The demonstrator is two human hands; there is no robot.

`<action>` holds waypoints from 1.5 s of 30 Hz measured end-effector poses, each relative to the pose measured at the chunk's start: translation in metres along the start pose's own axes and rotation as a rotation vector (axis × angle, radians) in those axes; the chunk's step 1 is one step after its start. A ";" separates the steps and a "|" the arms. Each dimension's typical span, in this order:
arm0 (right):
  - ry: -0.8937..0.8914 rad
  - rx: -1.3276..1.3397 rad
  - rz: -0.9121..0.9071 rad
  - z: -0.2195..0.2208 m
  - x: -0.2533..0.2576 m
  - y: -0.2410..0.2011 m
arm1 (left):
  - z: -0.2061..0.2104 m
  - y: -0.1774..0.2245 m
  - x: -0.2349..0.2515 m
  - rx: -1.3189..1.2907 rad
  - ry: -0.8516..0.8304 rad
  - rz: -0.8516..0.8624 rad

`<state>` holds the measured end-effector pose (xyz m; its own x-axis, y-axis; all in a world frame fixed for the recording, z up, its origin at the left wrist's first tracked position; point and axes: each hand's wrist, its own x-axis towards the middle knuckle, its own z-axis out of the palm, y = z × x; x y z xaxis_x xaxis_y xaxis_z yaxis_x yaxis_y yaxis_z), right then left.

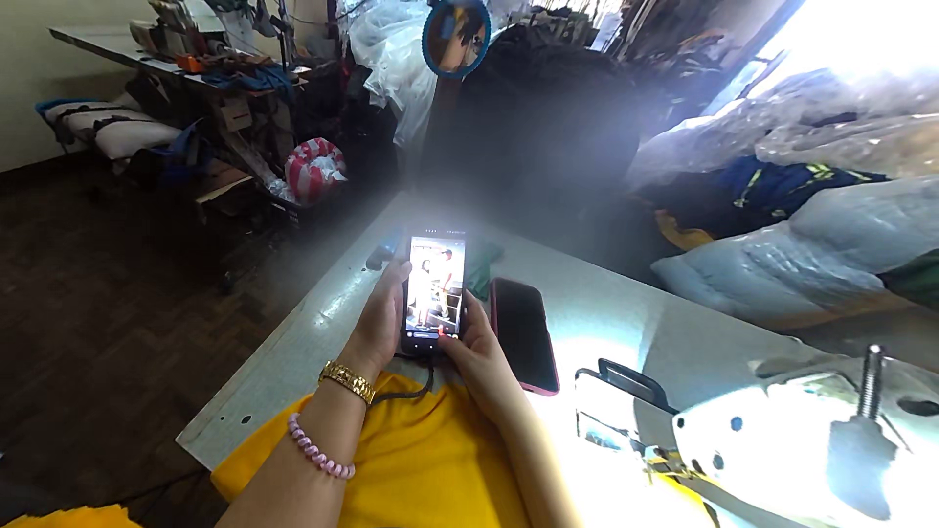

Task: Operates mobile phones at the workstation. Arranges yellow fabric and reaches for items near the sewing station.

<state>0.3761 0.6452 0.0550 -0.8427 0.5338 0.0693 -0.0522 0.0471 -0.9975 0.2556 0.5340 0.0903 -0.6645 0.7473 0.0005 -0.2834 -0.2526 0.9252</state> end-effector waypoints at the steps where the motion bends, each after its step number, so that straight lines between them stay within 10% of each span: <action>1: 0.000 -0.001 0.002 0.000 0.000 0.000 | 0.000 0.000 0.000 0.001 0.000 0.000; 45: -0.002 0.081 0.034 0.001 -0.001 -0.003 | -0.002 -0.001 0.002 0.003 -0.014 -0.007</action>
<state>0.3766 0.6434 0.0577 -0.8458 0.5323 0.0356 -0.0668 -0.0395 -0.9970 0.2534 0.5346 0.0890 -0.6529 0.7575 -0.0005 -0.2855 -0.2454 0.9264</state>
